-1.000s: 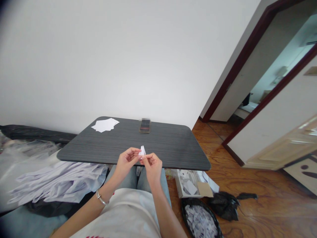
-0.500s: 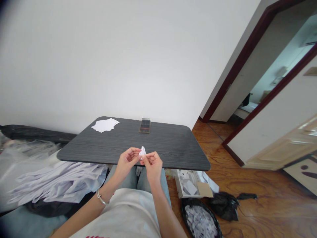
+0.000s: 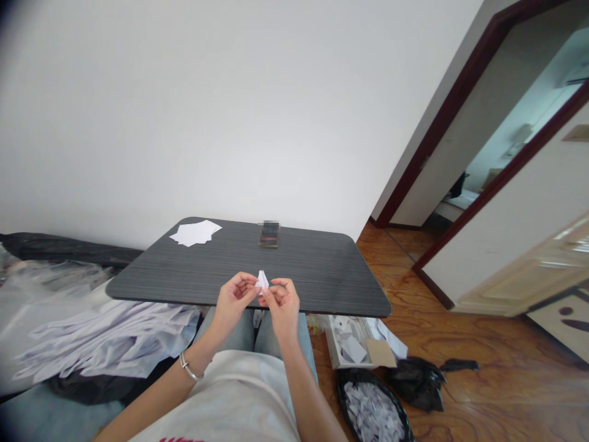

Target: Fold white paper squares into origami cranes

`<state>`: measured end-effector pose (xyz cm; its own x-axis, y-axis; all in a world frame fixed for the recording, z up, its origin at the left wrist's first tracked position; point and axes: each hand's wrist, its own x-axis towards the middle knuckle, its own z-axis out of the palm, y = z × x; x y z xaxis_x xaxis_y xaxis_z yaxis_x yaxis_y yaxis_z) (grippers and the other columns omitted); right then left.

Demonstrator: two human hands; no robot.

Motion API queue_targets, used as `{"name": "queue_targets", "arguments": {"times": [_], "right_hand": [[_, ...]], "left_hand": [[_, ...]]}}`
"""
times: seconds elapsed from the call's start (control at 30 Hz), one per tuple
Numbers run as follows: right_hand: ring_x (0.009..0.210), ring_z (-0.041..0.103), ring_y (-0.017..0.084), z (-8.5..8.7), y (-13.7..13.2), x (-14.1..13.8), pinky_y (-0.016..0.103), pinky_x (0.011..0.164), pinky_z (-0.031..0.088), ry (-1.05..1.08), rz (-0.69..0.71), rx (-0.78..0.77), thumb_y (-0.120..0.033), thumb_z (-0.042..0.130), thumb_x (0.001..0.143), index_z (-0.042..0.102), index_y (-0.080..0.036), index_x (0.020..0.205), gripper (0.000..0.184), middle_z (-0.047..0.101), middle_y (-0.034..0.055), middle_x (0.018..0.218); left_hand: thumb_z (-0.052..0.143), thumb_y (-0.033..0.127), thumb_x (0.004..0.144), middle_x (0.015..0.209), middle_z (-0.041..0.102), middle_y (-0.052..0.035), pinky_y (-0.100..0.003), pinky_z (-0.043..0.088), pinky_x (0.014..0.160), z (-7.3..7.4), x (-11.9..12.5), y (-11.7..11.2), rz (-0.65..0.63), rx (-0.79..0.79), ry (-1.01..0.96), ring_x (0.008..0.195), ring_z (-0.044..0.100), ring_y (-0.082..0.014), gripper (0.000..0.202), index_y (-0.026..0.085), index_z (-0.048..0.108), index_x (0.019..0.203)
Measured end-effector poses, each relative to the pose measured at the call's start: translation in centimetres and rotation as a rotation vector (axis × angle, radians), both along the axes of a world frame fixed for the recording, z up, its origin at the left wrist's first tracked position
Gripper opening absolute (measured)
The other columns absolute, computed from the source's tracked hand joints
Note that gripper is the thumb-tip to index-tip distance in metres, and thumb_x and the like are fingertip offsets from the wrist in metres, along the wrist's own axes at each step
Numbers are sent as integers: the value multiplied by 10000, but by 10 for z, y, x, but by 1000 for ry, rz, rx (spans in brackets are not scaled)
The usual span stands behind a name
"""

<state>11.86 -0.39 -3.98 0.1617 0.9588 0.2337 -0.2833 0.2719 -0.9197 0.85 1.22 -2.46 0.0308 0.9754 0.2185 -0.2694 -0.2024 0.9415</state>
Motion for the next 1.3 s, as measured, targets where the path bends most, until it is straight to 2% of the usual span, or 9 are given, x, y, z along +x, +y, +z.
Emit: {"name": "queue_targets", "arguments": {"times": [0.4, 0.63, 0.83, 0.97, 1.07, 1.3], "right_hand": [[493, 588, 93, -2, 0, 0, 194, 485, 491, -12, -8, 48, -226, 645, 742, 488, -201, 882, 212, 580, -69, 587], [583, 626, 117, -4, 1, 0, 223, 544, 524, 6, 36, 38, -266, 637, 748, 512, -203, 925, 226, 628, -37, 671], [538, 596, 84, -3, 0, -2, 188, 526, 506, 31, 24, 42, -231, 654, 730, 540, -205, 896, 204, 595, -60, 636], [537, 589, 86, -1, -1, 0, 185, 500, 493, 101, 30, 14, -229, 660, 722, 539, -203, 885, 204, 602, -51, 643], [535, 586, 85, 0, -1, 2, 180, 496, 482, 151, 30, -13, -220, 672, 714, 531, -211, 867, 209, 608, -55, 634], [563, 593, 85, 0, -1, 3, 180, 524, 479, 165, 61, -39, -221, 665, 718, 610, -174, 755, 82, 655, -12, 671]], "left_hand": [[711, 178, 631, 696, 622, 7, -197, 457, 619, -1, 1, 0, -51, -10, -36, 617, 567, -85, 203, 138, 573, 775], [712, 182, 635, 659, 602, 18, -185, 433, 587, -2, -1, 0, 7, -13, -46, 585, 549, -76, 184, 136, 564, 734], [706, 220, 656, 654, 595, 24, -188, 439, 601, -1, 0, 0, -7, -15, -80, 597, 551, -80, 195, 140, 550, 740], [655, 295, 717, 680, 617, 12, -236, 467, 657, 1, 0, -1, -50, -50, -149, 633, 579, -107, 191, 156, 536, 773], [691, 280, 682, 710, 633, 0, -229, 459, 657, 1, -1, 0, -82, -66, -114, 660, 581, -113, 215, 146, 570, 799], [651, 321, 723, 685, 616, -3, -241, 456, 667, -5, 0, 1, -156, -53, -77, 646, 557, -116, 193, 132, 616, 719]]}}
